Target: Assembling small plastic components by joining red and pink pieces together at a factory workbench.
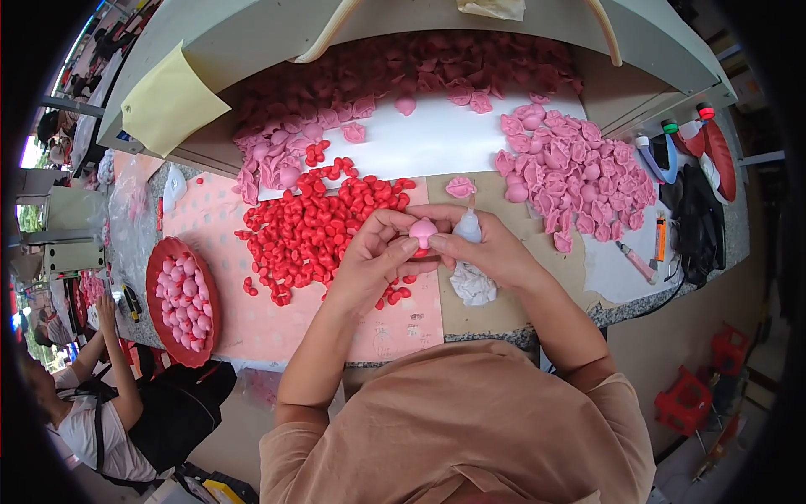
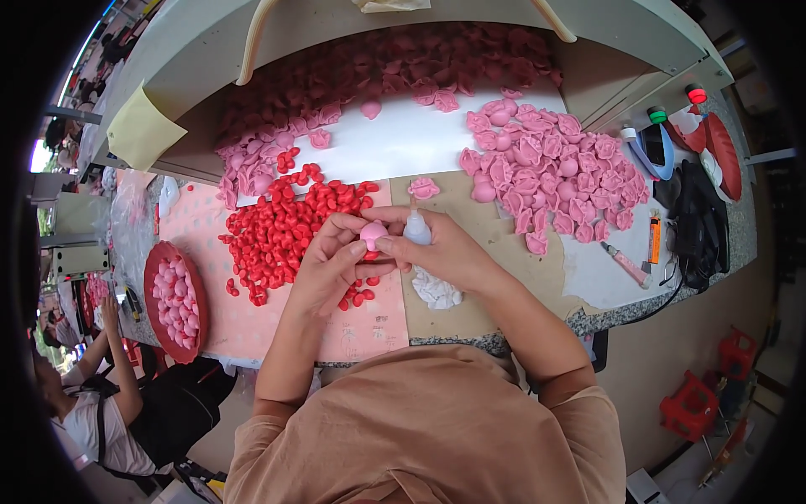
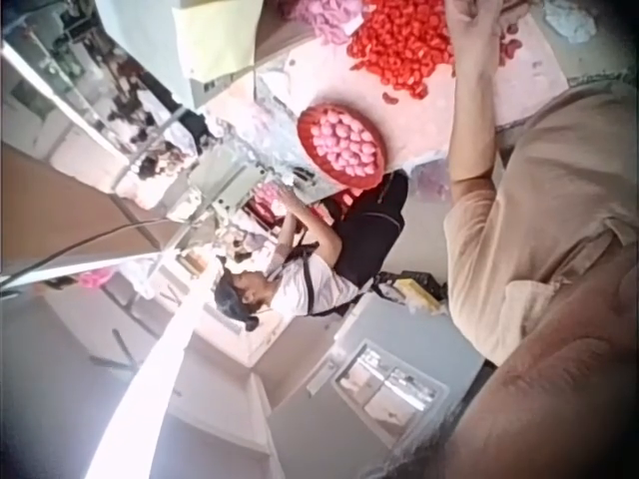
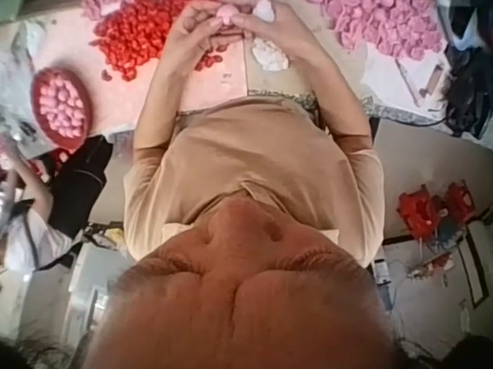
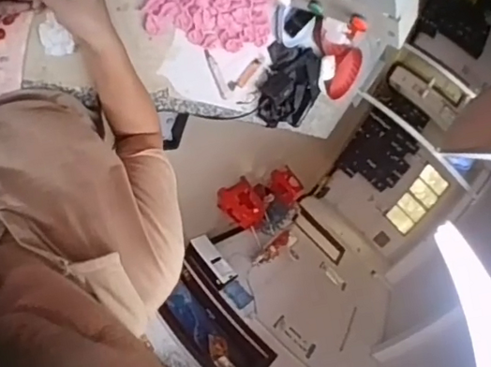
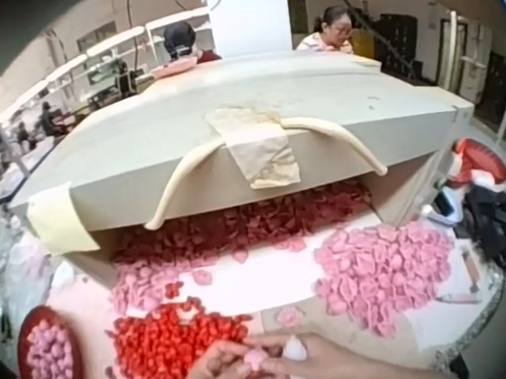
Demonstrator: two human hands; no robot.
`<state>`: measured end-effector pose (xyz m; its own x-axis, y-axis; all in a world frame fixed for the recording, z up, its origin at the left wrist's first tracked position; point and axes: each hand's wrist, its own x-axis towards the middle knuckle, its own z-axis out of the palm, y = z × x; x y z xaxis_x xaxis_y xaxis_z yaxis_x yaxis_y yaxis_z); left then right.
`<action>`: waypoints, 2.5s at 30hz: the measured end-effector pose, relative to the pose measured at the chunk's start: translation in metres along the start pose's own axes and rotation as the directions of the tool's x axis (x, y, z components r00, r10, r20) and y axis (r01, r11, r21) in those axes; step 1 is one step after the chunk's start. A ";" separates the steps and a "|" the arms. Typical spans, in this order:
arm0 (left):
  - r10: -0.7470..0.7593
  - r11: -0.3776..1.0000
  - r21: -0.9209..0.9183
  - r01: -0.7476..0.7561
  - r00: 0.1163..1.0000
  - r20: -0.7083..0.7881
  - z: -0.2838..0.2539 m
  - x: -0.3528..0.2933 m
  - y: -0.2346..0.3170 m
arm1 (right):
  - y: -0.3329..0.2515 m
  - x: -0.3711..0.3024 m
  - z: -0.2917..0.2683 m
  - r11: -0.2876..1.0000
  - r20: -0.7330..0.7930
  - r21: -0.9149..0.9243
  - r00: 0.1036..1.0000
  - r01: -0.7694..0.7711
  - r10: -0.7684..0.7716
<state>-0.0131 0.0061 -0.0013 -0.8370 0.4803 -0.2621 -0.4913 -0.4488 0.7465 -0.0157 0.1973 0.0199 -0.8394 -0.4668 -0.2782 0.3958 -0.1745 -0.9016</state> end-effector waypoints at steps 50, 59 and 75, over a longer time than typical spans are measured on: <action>0.080 0.995 0.067 -0.080 0.997 0.014 0.000 -0.003 -0.005 | 0.005 0.003 0.000 0.999 -0.001 -0.037 1.000 -0.002 0.002; 0.070 0.995 0.070 -0.069 0.997 -0.012 0.004 -0.003 -0.002 | 0.004 0.003 0.000 0.999 0.006 -0.005 0.999 -0.034 0.034; 0.002 0.997 0.073 -0.001 1.000 -0.020 0.000 -0.003 -0.005 | 0.003 0.003 -0.002 0.963 0.061 0.198 0.983 -0.181 0.172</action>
<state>-0.0084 0.0070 -0.0049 -0.8426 0.4643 -0.2726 -0.4720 -0.3931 0.7891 -0.0180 0.1971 0.0154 -0.7346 -0.5418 -0.4084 0.6067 -0.2551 -0.7529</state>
